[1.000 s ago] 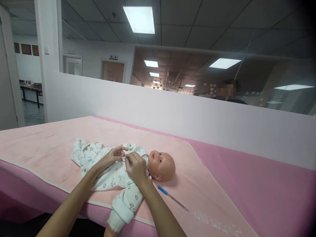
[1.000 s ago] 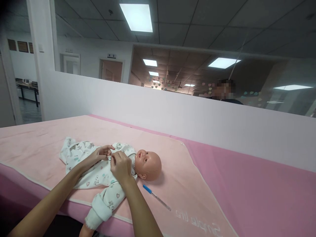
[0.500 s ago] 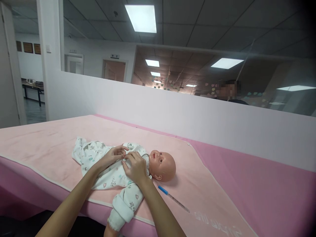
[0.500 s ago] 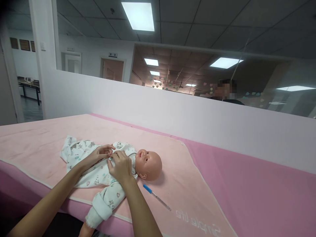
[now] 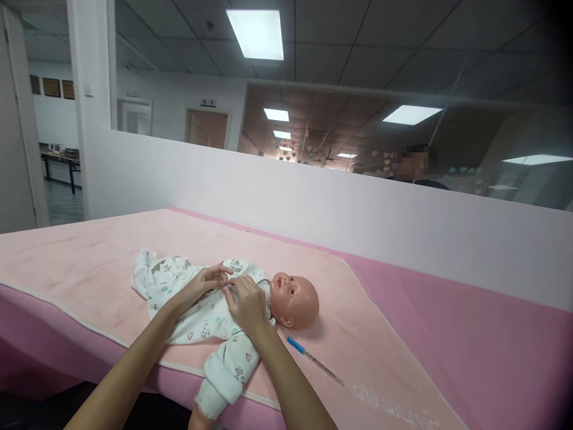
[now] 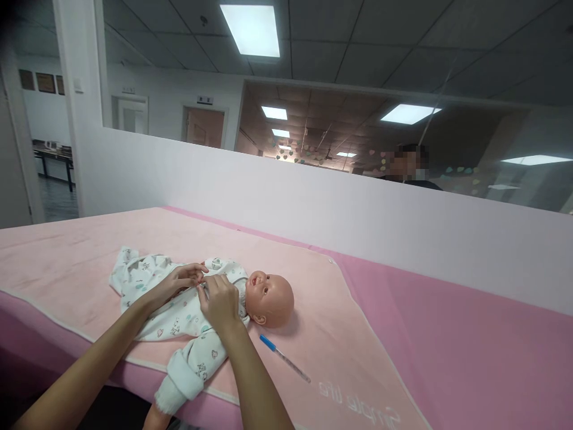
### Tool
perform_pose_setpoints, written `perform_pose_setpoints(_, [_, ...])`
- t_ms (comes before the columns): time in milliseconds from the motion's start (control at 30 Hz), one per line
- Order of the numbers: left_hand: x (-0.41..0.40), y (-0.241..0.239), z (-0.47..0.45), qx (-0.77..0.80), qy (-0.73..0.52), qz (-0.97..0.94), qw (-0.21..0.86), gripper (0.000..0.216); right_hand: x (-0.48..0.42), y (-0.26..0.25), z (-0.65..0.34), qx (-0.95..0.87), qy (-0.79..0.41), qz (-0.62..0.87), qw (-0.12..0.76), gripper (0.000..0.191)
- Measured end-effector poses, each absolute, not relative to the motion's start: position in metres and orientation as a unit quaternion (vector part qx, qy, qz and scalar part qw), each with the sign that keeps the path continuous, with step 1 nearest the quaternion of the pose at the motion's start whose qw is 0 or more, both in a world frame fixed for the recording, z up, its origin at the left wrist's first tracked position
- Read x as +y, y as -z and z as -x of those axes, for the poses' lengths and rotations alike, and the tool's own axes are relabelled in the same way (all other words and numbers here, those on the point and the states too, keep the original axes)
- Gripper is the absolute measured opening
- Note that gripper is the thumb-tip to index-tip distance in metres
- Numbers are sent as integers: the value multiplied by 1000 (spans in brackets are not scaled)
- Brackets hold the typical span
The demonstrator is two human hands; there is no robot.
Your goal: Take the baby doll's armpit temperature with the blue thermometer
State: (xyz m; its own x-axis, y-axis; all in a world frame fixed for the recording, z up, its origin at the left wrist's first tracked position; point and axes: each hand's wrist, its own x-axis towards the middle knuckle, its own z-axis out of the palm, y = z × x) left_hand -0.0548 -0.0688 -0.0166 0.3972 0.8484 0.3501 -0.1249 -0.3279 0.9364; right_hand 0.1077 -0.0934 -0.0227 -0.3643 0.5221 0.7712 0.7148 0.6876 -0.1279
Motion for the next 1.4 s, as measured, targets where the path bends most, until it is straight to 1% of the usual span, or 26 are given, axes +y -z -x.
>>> perform_pose_setpoints(167, [-72,14,52,295,-505,-620,524,35,-97,16,-104,-825,141,365,407,16])
perform_pose_setpoints(300, [-64,17,50,315,-554,-557,533,34,-92,9,-83,-827,173,370,387,15])
perform_pose_setpoints(467, [-60,17,51,317,-643,-468,518,33,-84,9,-63,-834,155,387,362,12])
perform_pose_setpoints(567, [-60,16,54,322,-666,-441,509,37,-85,13,-67,-843,151,370,361,11])
perform_pose_setpoints(667, [-61,17,60,345,-677,-454,466,38,-88,13,-76,-852,130,344,373,6])
perform_pose_setpoints(733, [-64,19,67,368,-666,-494,421,36,-89,13,-80,-857,111,332,378,2])
perform_pose_setpoints(800, [-69,21,76,394,-630,-545,388,35,-88,12,-81,-860,92,328,380,3])
perform_pose_setpoints(967, [-83,23,96,422,-492,-663,376,30,-83,12,-78,-849,29,346,397,6])
perform_pose_setpoints(1067, [-87,23,97,420,-432,-717,350,33,-82,13,-77,-839,6,360,409,7])
perform_pose_setpoints(1200, [-89,24,95,423,-403,-729,357,37,-82,14,-77,-831,6,372,413,7])
perform_pose_setpoints(1300, [-91,22,94,397,-404,-733,377,36,-82,15,-77,-830,9,377,411,6])
perform_pose_setpoints(1400, [-94,20,93,393,-406,-736,373,34,-83,15,-77,-827,10,376,418,6])
